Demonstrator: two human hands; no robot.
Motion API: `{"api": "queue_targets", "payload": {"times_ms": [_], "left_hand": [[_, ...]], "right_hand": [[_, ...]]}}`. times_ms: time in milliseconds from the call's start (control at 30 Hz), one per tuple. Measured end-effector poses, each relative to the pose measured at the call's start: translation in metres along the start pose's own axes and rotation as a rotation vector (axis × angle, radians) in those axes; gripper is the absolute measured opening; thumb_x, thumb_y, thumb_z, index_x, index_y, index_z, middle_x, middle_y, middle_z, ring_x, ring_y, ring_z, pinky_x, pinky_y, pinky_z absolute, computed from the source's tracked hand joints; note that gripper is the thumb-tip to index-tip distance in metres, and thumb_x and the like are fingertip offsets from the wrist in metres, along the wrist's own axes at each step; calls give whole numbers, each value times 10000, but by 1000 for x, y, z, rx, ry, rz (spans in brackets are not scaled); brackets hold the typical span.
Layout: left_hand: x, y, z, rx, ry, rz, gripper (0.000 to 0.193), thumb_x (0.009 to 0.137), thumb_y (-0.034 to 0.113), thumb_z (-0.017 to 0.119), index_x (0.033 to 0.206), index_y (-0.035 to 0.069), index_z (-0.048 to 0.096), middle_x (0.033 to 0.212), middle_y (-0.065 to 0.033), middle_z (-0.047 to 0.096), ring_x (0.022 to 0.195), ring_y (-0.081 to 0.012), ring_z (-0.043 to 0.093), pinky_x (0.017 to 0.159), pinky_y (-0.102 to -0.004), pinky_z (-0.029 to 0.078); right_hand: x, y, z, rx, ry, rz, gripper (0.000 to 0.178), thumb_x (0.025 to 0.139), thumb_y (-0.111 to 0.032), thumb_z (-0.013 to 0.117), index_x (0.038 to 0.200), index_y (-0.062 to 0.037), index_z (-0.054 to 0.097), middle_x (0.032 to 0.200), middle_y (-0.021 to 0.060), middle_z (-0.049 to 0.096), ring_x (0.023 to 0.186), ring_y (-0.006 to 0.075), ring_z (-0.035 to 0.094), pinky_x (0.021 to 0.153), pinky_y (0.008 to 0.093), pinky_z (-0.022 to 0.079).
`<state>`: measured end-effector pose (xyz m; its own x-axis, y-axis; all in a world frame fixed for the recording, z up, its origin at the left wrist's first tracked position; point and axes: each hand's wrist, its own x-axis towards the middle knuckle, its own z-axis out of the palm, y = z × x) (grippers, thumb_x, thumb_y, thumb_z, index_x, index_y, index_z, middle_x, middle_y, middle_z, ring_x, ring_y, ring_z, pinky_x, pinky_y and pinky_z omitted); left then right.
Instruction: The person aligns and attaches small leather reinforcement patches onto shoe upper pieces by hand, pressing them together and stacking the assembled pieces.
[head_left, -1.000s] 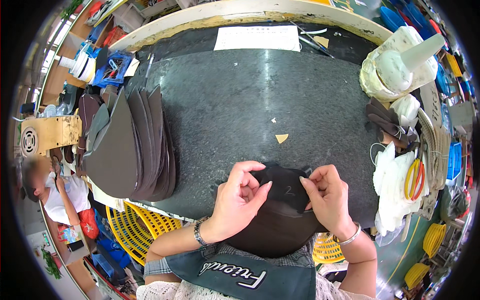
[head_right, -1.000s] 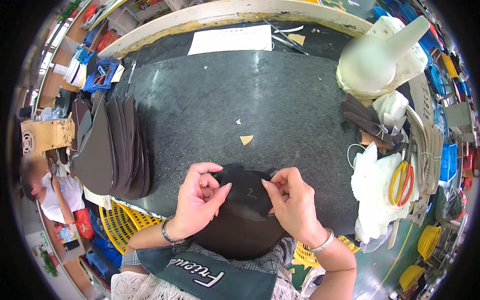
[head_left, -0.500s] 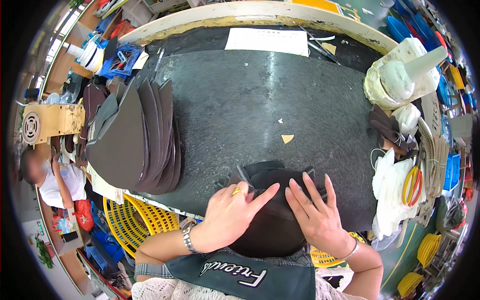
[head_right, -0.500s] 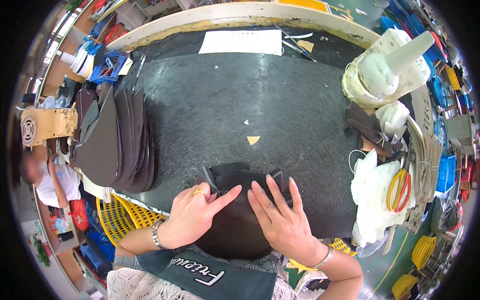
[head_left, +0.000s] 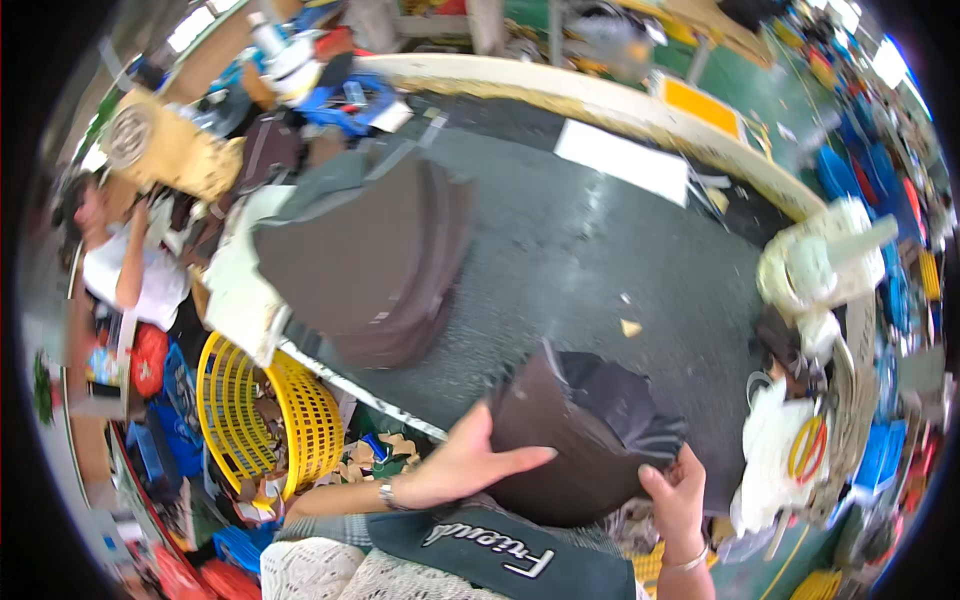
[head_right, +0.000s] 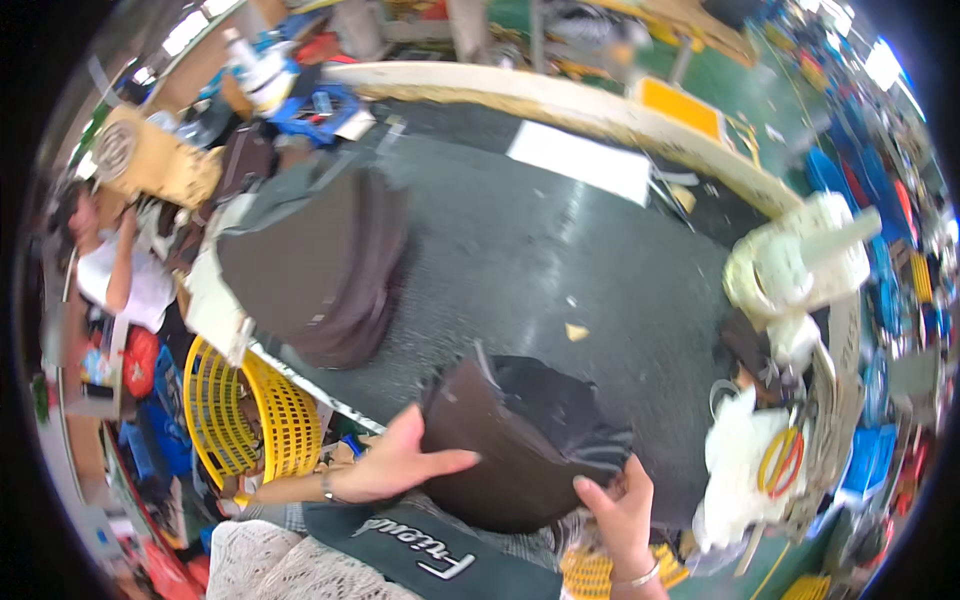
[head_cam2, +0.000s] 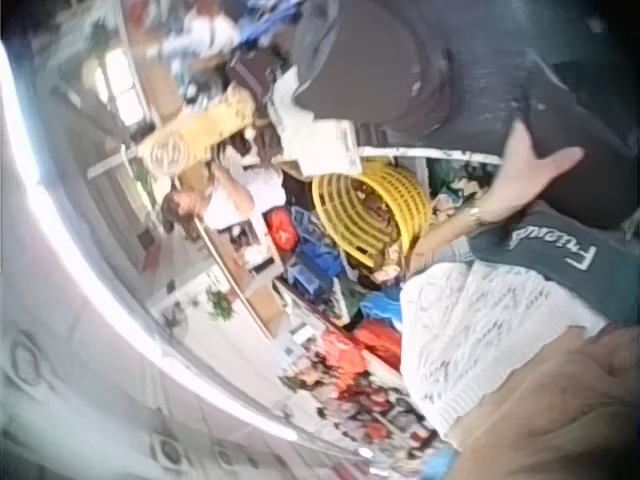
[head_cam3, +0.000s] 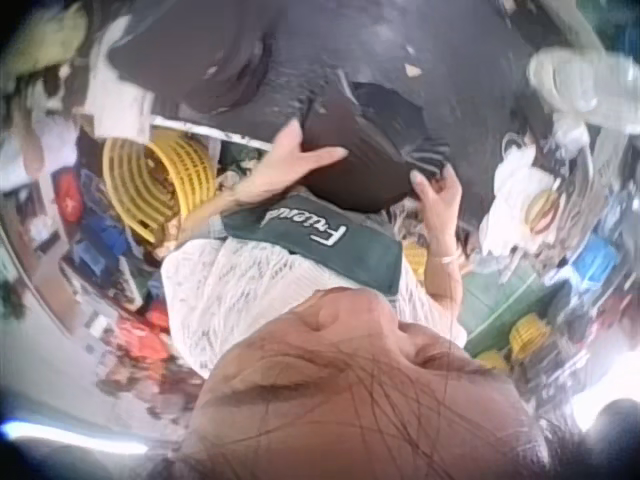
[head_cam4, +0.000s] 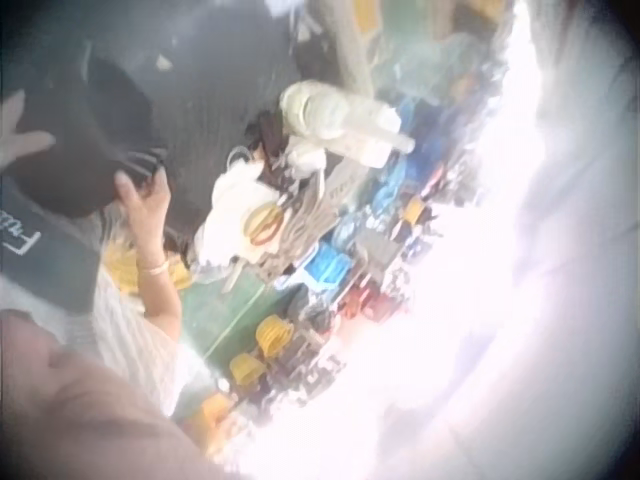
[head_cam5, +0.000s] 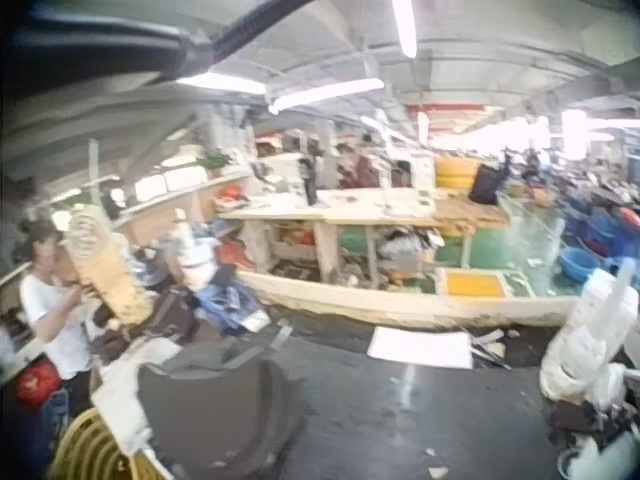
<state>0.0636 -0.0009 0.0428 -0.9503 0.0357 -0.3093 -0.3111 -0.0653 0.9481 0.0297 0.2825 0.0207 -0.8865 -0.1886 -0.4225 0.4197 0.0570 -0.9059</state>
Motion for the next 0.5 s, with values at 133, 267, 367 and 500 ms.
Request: {"api": "queue_targets", "payload": {"times_ms": [133,267,367,500], "left_hand": [[-9,13,7,137,279,261,651,838,170,783,1331,-44,416,1251,-136,569,1179,-182,530,1016,-333,418],[-40,70,-46,158,558,813,803,797,30,791,1385,-29,247,1342,-153,467,1226,-205,499,1020,-360,422],[-44,105,-100,-58,788,824,828,830,147,774,1427,-15,223,1368,-192,429,1249,-263,481,1063,-404,388],[26,44,-181,595,1185,303,945,830,405,725,1443,-109,221,1457,-308,333,1373,-407,333,1157,-427,268]], "right_hand": [[12,-22,37,78,110,-306,736,726,14,782,1358,47,405,1240,112,533,1125,192,523,1002,316,401],[43,-101,101,-67,-93,-628,870,749,-99,814,1429,87,306,1265,138,521,1161,210,502,1027,335,382],[78,-165,191,-129,-304,-596,828,796,-206,790,1417,113,345,1297,154,528,1173,232,516,1037,337,384],[189,-131,261,-635,-281,-764,850,829,-356,765,1419,102,360,1393,230,462,1237,304,506,1030,376,419]]}}
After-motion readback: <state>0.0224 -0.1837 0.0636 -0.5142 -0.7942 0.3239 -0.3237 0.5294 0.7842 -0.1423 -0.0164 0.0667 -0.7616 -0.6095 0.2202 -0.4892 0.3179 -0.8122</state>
